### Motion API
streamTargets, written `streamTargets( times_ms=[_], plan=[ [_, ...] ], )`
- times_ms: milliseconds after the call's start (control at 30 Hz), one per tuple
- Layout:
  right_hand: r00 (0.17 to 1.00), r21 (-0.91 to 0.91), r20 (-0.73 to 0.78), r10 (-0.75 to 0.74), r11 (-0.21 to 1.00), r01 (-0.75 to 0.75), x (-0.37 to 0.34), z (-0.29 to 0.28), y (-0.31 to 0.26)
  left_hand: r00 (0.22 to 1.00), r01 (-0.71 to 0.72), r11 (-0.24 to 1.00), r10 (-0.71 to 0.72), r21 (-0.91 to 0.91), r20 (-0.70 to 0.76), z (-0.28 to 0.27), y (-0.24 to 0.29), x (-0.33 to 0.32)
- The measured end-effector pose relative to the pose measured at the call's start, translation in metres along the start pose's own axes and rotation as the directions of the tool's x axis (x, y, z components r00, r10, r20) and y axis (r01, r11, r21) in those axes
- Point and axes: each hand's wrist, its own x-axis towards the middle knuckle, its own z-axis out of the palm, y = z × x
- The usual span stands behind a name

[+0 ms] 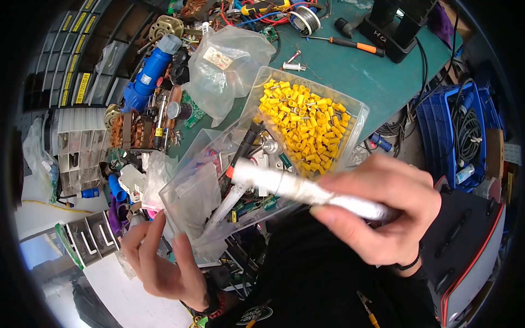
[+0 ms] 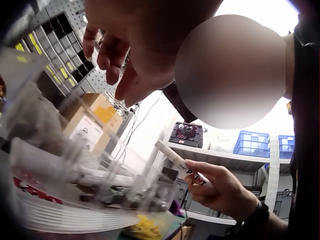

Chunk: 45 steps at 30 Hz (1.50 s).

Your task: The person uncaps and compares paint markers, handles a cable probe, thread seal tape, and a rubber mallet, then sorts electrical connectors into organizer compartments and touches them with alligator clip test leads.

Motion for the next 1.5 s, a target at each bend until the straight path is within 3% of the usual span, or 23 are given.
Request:
streamTargets(
  times_ms=[67,200,333,533,667,733,767,800,833,867,900,967,1000,1033,1100,1167,1267,1300,1367,1433,1500],
  plan=[
    [0.999,0.045,0.036,-0.036,0.998,0.035,-0.001,0.005,-0.006,0.990,-0.127,0.977,0.135,-0.173,0.036,-0.002,0.008,0.002],
    [0.989,0.096,0.108,-0.099,0.991,0.089,0.001,0.012,-0.012,0.996,-0.058,0.984,0.068,-0.166,0.057,0.016,0.031,0.008],
    [0.982,0.102,0.144,-0.122,0.989,0.108,0.001,0.012,-0.010,0.965,-0.142,0.976,0.174,-0.165,0.195,0.022,0.026,0.011],
    [0.934,-0.099,0.356,-0.031,0.993,0.071,0.008,0.006,-0.011,0.948,-0.215,0.970,0.235,-0.111,0.216,0.024,0.026,0.015],
    [0.941,-0.029,0.337,0.013,1.000,-0.004,0.012,0.005,-0.012,0.944,-0.182,0.958,0.233,-0.221,0.233,0.032,0.024,0.014],
    [0.973,0.195,0.225,0.050,0.976,-0.095,0.014,0.006,-0.008,0.960,-0.164,0.962,0.207,-0.220,0.189,0.035,0.024,0.012],
    [0.973,0.195,0.227,0.048,0.976,-0.093,0.015,0.004,-0.006,0.972,-0.146,0.964,0.181,-0.222,0.147,0.036,0.024,0.010],
    [0.976,0.341,0.216,0.005,0.937,-0.080,0.018,0.002,-0.002,0.973,-0.145,0.965,0.179,-0.220,0.145,0.036,0.025,0.009],
    [0.979,0.479,0.201,-0.037,0.875,-0.065,0.020,0.000,0.001,0.977,-0.105,0.964,0.146,-0.245,0.157,0.036,0.025,0.008],
    [0.976,0.652,0.212,0.055,0.736,-0.183,0.014,0.001,0.001,0.979,-0.065,0.961,0.114,-0.269,0.170,0.036,0.026,0.007],
    [0.975,0.651,0.216,0.051,0.736,-0.183,0.010,0.006,0.003,0.980,-0.064,0.962,0.111,-0.267,0.166,0.037,0.026,0.008],
    [0.977,0.853,0.169,0.131,0.478,-0.211,0.006,0.016,0.002,0.956,-0.104,0.918,0.198,-0.383,0.216,0.038,0.026,0.010],
    [0.978,0.812,0.095,0.188,0.553,-0.185,0.007,0.023,-0.006,0.956,-0.104,0.917,0.198,-0.385,0.214,0.039,0.027,0.011],
    [0.992,0.672,0.018,0.129,0.733,-0.107,0.008,0.024,-0.001,0.955,-0.108,0.903,0.211,-0.415,0.211,0.040,0.028,0.011],
    [0.991,0.632,-0.092,0.095,0.775,-0.016,0.013,0.029,0.000,0.951,-0.109,0.884,0.225,-0.454,0.211,0.041,0.031,0.010],
    [0.996,0.624,-0.075,0.038,0.782,0.018,0.019,0.035,-0.006,0.947,-0.092,0.873,0.226,-0.480,0.230,0.041,0.033,0.010],
    [0.997,0.773,-0.046,0.059,0.634,-0.002,0.018,0.037,-0.011,0.945,-0.091,0.868,0.230,-0.487,0.233,0.042,0.032,0.007],
    [0.997,0.768,-0.048,0.059,0.640,-0.001,0.018,0.037,-0.012,0.945,-0.092,0.864,0.232,-0.494,0.230,0.043,0.033,0.007],
    [0.995,0.905,0.026,0.096,0.420,-0.064,0.017,0.038,-0.014,0.949,-0.089,0.883,0.215,-0.461,0.230,0.043,0.034,0.005],
    [0.987,0.923,0.027,0.156,0.375,-0.085,0.016,0.040,-0.018,0.947,-0.146,0.909,0.243,-0.392,0.211,0.047,0.038,0.002],
    [0.992,0.989,0.058,0.116,0.125,-0.072,0.013,0.039,-0.018,0.942,-0.200,0.926,0.272,-0.321,0.196,0.049,0.044,-0.003]
  ],
)
